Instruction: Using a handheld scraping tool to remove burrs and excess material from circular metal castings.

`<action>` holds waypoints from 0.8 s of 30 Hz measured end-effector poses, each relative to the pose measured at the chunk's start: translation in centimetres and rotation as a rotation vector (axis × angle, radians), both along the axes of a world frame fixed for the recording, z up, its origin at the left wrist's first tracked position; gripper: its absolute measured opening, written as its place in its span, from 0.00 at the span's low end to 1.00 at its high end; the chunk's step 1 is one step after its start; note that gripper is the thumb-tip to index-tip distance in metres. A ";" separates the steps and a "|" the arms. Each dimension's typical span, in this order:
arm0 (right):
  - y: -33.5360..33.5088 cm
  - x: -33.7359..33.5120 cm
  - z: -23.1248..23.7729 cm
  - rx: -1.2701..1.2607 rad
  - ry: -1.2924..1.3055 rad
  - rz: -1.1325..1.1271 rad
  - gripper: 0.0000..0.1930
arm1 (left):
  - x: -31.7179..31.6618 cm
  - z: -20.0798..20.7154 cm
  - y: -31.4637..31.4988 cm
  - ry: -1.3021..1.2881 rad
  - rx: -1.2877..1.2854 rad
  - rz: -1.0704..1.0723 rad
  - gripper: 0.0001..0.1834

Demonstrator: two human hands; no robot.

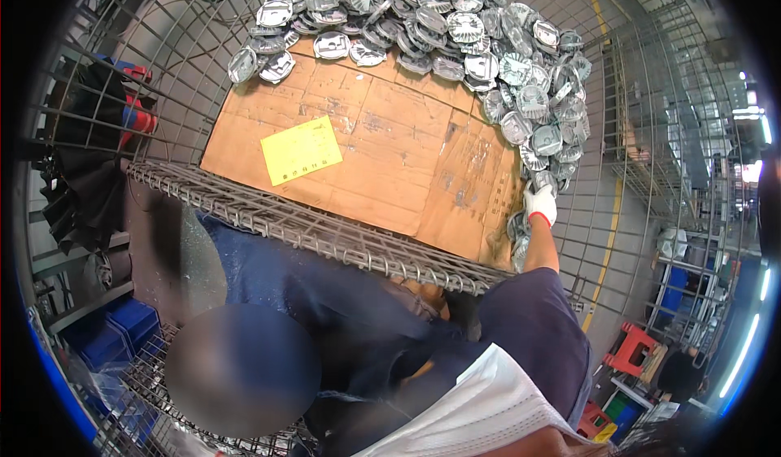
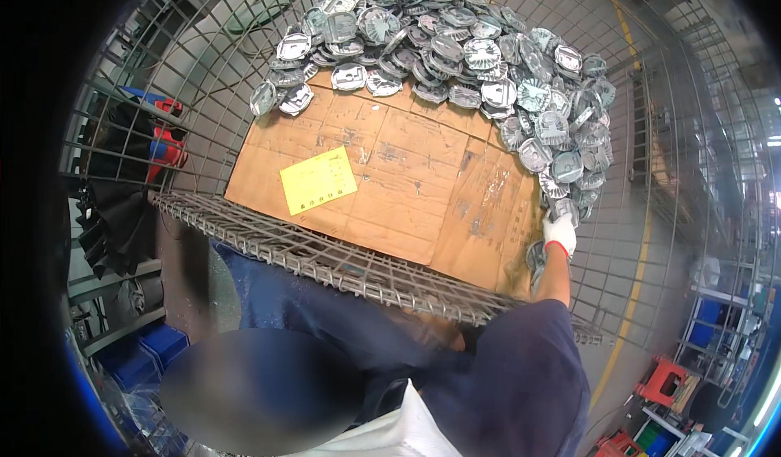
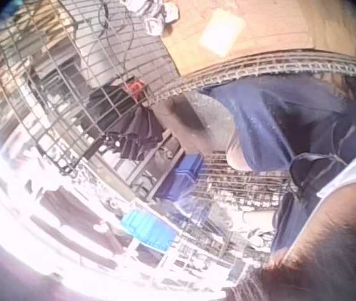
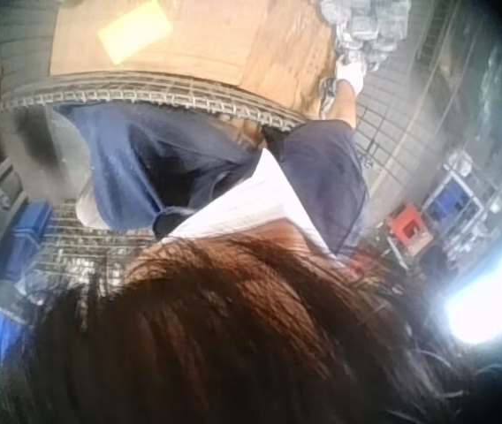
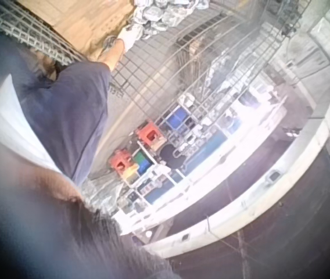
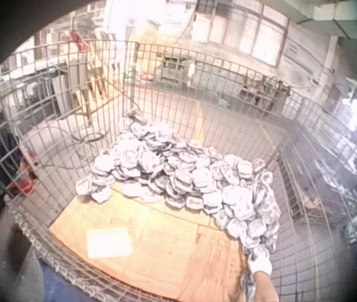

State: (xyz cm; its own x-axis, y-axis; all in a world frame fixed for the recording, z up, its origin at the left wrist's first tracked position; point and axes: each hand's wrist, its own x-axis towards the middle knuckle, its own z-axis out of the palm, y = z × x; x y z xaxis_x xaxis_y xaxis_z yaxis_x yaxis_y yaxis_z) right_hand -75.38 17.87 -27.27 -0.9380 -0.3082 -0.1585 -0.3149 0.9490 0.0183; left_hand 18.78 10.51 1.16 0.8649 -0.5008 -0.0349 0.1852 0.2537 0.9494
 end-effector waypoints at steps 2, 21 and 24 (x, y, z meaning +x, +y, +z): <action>-0.1 -0.2 0.0 0.110 0.013 0.070 0.27 | 0.2 0.7 0.2 0.002 -0.010 0.021 0.38; -25.8 39.0 26.6 -0.640 -0.727 1.227 0.17 | -29.3 -1.0 -14.2 0.997 0.014 -1.104 0.45; -25.6 46.1 31.9 -0.727 -0.847 1.557 0.12 | -27.2 -0.9 -14.0 1.106 -0.136 -1.062 0.47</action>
